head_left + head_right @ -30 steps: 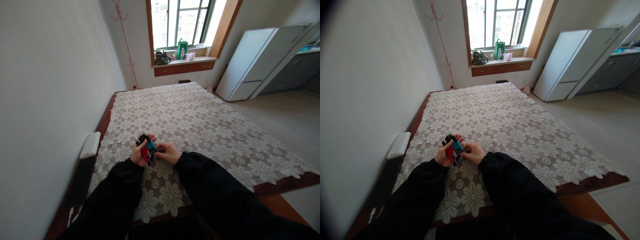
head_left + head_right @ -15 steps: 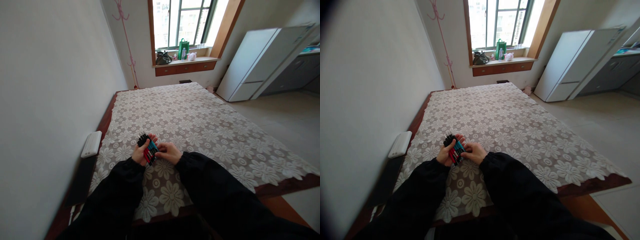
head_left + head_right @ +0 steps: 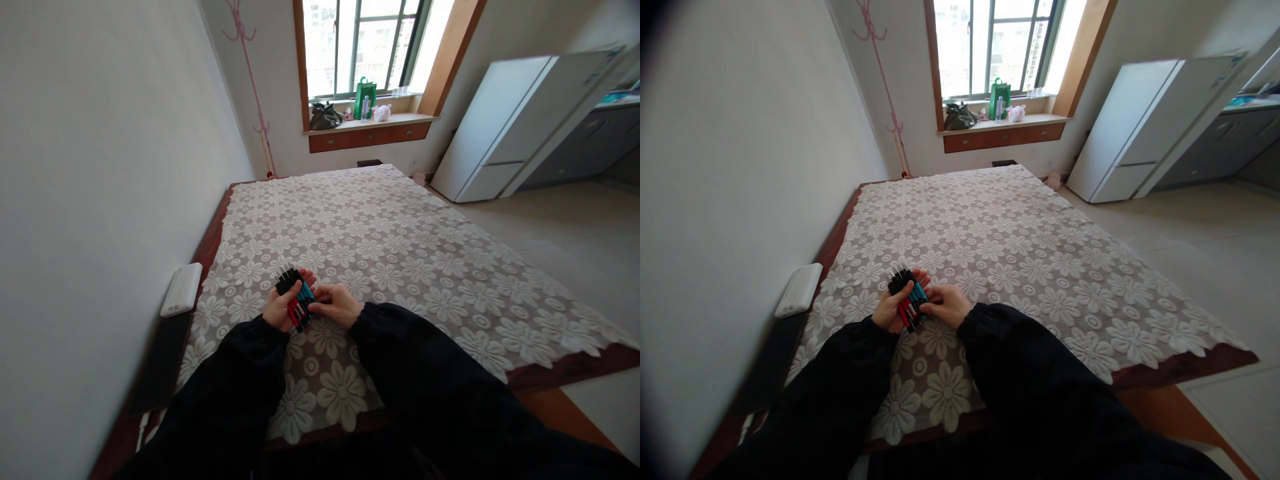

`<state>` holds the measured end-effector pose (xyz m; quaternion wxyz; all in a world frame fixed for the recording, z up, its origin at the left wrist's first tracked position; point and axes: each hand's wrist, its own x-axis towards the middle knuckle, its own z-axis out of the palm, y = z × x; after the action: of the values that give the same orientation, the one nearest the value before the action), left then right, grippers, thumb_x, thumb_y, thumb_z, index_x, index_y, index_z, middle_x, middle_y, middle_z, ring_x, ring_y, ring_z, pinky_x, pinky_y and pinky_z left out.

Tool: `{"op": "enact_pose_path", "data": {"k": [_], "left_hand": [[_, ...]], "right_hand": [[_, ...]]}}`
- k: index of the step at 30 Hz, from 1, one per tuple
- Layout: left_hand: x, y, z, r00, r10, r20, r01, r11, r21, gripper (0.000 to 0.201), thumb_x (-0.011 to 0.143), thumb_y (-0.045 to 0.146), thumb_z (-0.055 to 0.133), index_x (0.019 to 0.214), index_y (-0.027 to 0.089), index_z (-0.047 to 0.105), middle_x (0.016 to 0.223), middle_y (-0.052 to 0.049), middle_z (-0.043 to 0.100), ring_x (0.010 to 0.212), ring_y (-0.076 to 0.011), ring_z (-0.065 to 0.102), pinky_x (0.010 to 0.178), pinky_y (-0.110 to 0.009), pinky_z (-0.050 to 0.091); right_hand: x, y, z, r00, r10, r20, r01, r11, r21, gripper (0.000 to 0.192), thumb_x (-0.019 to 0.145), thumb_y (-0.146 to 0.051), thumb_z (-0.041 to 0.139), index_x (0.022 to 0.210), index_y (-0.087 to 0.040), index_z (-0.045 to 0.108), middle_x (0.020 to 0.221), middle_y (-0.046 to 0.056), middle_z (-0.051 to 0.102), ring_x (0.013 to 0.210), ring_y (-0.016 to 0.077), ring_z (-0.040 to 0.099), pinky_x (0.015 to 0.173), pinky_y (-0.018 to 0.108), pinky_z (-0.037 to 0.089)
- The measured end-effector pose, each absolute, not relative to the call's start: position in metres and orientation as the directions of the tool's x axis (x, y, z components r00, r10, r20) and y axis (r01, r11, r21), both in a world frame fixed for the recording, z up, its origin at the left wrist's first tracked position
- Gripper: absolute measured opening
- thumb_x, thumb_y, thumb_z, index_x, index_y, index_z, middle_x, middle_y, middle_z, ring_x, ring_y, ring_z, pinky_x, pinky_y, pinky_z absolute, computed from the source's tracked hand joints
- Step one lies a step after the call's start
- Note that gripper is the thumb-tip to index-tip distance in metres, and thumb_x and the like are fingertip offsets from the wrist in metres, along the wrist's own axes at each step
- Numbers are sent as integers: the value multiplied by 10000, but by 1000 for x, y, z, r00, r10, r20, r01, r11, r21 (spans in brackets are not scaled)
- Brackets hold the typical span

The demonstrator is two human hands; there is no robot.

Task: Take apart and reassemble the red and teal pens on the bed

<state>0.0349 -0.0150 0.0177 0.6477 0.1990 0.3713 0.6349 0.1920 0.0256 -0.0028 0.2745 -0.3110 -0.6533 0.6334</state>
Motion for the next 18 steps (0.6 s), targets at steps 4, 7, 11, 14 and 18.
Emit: {"op": "enact_pose_path", "data": {"k": [4, 7, 11, 14, 18], "left_hand": [[35, -15, 18, -78, 973, -218, -676, 110, 729, 356, 729, 200, 807, 1065, 147, 702, 1171, -119, 714, 1254, -334, 569, 1118, -507, 409], [35, -15, 18, -75, 974, -213, -671, 109, 734, 360, 728, 203, 809, 1068, 144, 704, 1157, -123, 718, 1246, -335, 576, 1118, -507, 409], [35, -16, 17, -69, 975, -213, -664, 114, 739, 382, 714, 219, 825, 1069, 150, 703, 1169, -124, 714, 1245, -336, 576, 1116, -509, 412], [36, -16, 16, -66, 973, -221, -662, 123, 739, 402, 701, 220, 835, 1073, 145, 701, 1169, -130, 714, 1234, -342, 584, 1108, -518, 420], [37, -17, 16, -60, 972, -227, -661, 131, 739, 406, 688, 211, 844, 1060, 133, 703, 1134, -136, 726, 1196, -349, 611, 1089, -529, 438]], "right_hand": [[192, 26, -3, -652, 757, -29, 49, 4, -999, 330, 716, -436, 783, 838, -166, 636, 766, 18, 720, 720, 174, 689, 668, 281, 507], [191, 26, -4, -658, 752, -45, 40, -25, -999, 339, 708, -438, 789, 835, -167, 629, 770, 17, 721, 718, 172, 690, 673, 283, 511], [191, 26, -3, -656, 754, -34, 43, -8, -999, 356, 698, -461, 793, 835, -170, 639, 774, 14, 724, 731, 179, 696, 690, 293, 522], [191, 25, -2, -660, 751, -26, 42, 2, -999, 364, 716, -488, 773, 852, -174, 647, 786, 17, 731, 747, 182, 698, 703, 299, 529], [192, 25, -1, -662, 748, -40, 55, -5, -998, 353, 725, -487, 766, 826, -174, 638, 765, 15, 725, 722, 175, 686, 688, 293, 524]]}}
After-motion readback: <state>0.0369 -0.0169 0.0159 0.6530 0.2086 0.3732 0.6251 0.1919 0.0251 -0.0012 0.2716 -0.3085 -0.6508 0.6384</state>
